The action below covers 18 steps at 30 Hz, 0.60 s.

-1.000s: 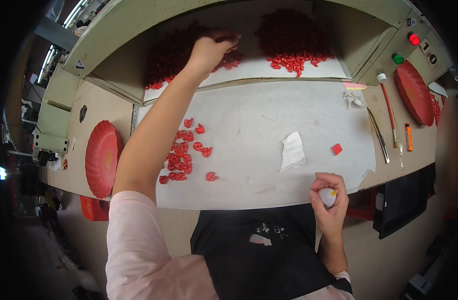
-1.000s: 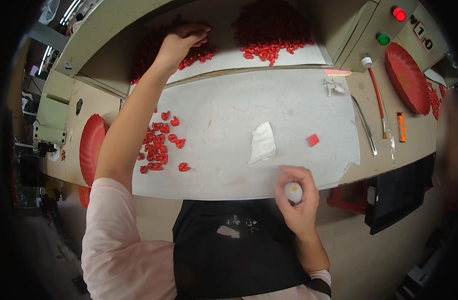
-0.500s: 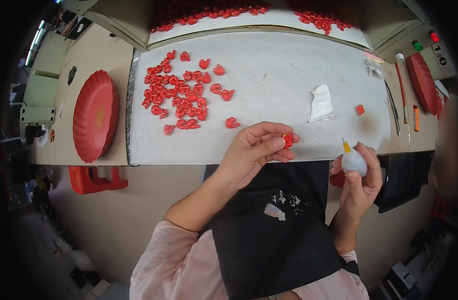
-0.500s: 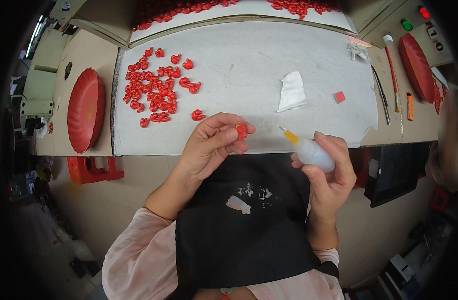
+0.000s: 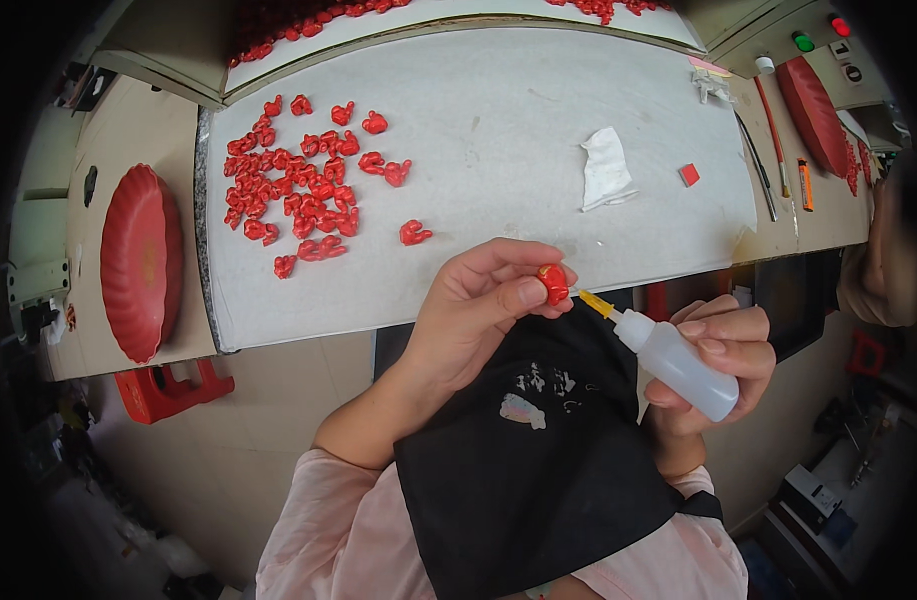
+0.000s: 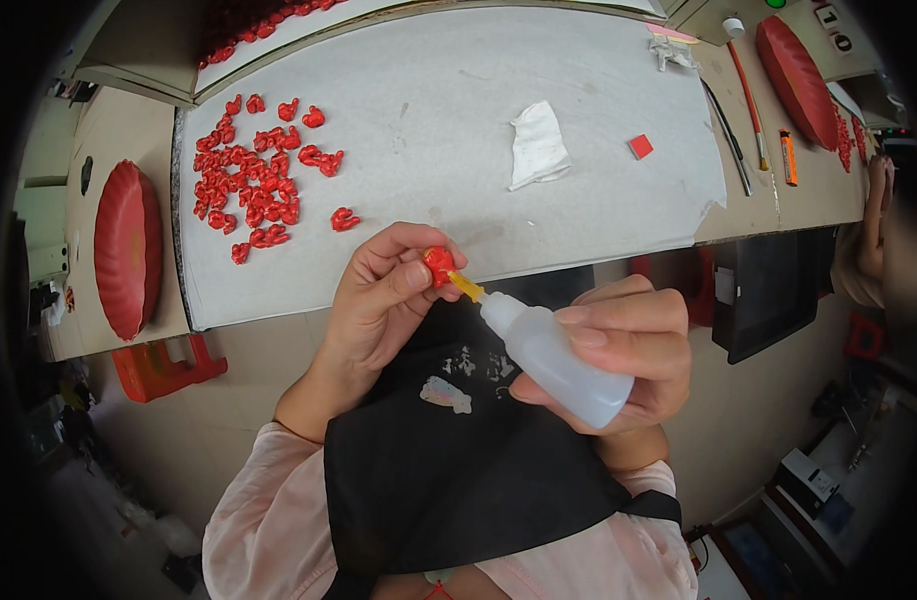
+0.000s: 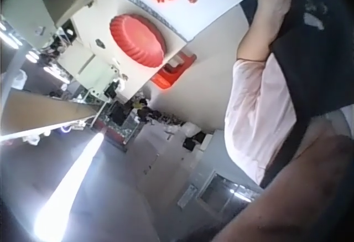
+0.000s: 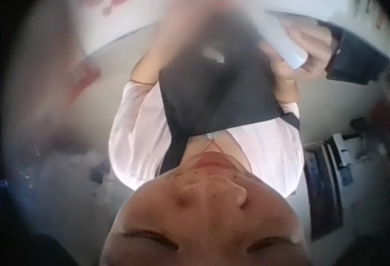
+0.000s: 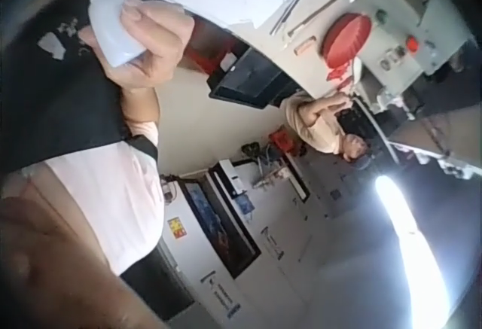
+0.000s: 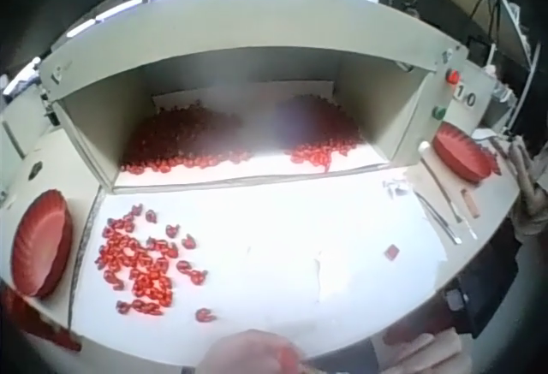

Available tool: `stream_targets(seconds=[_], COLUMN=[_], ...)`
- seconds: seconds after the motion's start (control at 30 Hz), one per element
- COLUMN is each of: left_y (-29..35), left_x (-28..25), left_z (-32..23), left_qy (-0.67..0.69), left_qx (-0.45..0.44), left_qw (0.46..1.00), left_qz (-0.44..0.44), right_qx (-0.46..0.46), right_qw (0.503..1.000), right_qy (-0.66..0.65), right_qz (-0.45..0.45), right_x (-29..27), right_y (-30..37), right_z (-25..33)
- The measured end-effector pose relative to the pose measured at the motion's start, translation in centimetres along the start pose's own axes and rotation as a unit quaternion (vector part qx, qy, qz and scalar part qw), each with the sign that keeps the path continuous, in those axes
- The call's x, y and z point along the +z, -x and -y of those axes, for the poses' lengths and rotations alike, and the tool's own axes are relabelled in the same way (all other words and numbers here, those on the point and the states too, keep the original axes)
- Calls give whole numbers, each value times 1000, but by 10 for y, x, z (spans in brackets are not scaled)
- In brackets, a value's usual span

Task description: The person glues small red plastic components together using a glue bottle at a factory workbench.

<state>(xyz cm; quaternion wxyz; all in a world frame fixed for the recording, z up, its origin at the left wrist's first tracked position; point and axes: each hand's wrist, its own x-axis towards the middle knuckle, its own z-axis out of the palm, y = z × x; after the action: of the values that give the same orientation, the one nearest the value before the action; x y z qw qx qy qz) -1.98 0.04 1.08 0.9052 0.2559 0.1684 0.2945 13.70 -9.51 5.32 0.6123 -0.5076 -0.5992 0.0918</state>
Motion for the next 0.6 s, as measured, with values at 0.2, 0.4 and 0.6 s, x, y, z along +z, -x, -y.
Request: stream_targets(seconds=[0.2,0.4,0.6], left_y=[0,1,0], left_x=[1,3,3], left_z=[0,-1,0], left_qy=[38,45,42], left_qx=[-5,-14,-22], left_qw=[999,999,999], left_qz=[15,11,16], right_qx=[-14,-15,-12], right_qw=[999,999,999], right_qy=[25,31,26], right_qz=[22,29,34], right_x=[3,3,2], right_y=[1,3,4], right_z=[-1,-3,-2])
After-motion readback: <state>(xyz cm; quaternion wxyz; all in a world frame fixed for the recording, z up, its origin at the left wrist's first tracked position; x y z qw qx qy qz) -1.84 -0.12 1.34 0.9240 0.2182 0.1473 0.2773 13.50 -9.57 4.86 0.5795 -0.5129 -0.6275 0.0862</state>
